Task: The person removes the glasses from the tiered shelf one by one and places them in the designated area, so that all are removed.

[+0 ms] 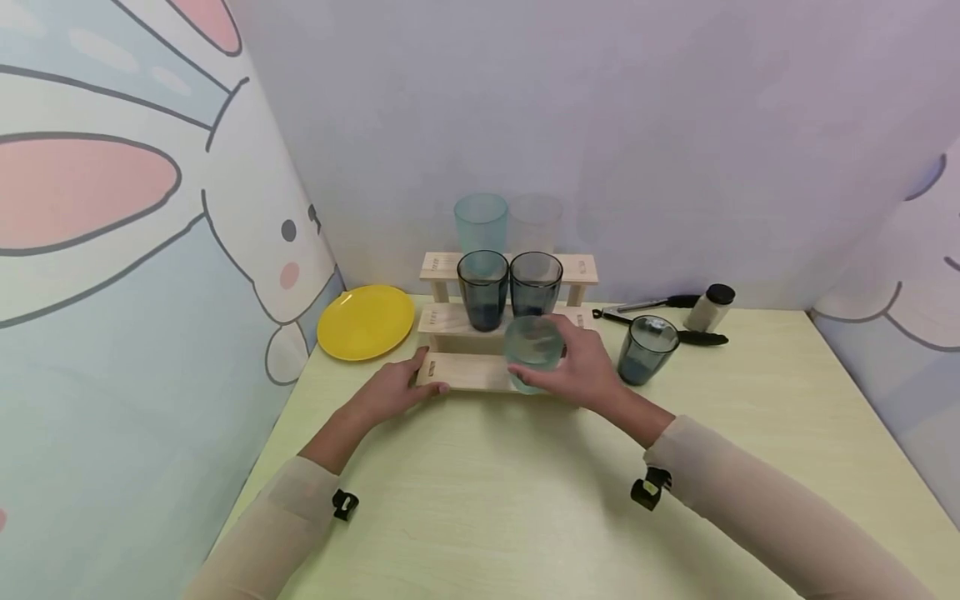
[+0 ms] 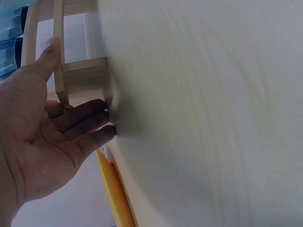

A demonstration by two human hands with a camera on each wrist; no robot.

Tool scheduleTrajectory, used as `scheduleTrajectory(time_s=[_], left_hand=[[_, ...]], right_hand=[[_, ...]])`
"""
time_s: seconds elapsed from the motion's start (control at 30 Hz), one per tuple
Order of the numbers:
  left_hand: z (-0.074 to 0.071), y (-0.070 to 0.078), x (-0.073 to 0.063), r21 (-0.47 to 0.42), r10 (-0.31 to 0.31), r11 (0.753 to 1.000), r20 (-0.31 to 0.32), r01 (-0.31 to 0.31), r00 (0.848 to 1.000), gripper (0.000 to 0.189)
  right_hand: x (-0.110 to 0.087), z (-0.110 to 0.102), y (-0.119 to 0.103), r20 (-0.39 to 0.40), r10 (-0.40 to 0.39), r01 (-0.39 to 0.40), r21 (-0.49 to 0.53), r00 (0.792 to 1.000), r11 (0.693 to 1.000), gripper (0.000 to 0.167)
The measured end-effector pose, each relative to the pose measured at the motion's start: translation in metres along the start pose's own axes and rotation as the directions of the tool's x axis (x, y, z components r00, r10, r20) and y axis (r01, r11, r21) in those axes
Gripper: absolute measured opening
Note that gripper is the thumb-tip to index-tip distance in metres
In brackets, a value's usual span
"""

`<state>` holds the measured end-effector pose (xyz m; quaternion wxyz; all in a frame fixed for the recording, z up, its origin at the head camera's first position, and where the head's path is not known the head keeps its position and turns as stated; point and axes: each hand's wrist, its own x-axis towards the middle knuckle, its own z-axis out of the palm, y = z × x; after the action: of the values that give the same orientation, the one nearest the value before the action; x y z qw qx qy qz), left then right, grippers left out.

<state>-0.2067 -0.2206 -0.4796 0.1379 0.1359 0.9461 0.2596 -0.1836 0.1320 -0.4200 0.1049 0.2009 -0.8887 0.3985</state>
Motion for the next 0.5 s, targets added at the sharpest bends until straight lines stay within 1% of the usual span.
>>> scheduleTrajectory(time_s=[0.23, 0.5], left_hand=[[-0.001, 0.001, -0.001, -0.006, -0.001, 1.000, 0.001, 0.001, 1.000, 0.111], [-0.002, 0.002, -0.001, -0.006, -0.009, 1.000, 0.005, 0.009, 1.000, 0.112]], right_hand=[[-0.013, -0.018, 0.014, -0.001, 0.002, -0.002, -0.002, 1.000, 1.000, 0.073], [-0.026, -0.038, 0.029, -0.028, 0.015, -0.016, -0.058, 0.999, 0.998, 0.077]])
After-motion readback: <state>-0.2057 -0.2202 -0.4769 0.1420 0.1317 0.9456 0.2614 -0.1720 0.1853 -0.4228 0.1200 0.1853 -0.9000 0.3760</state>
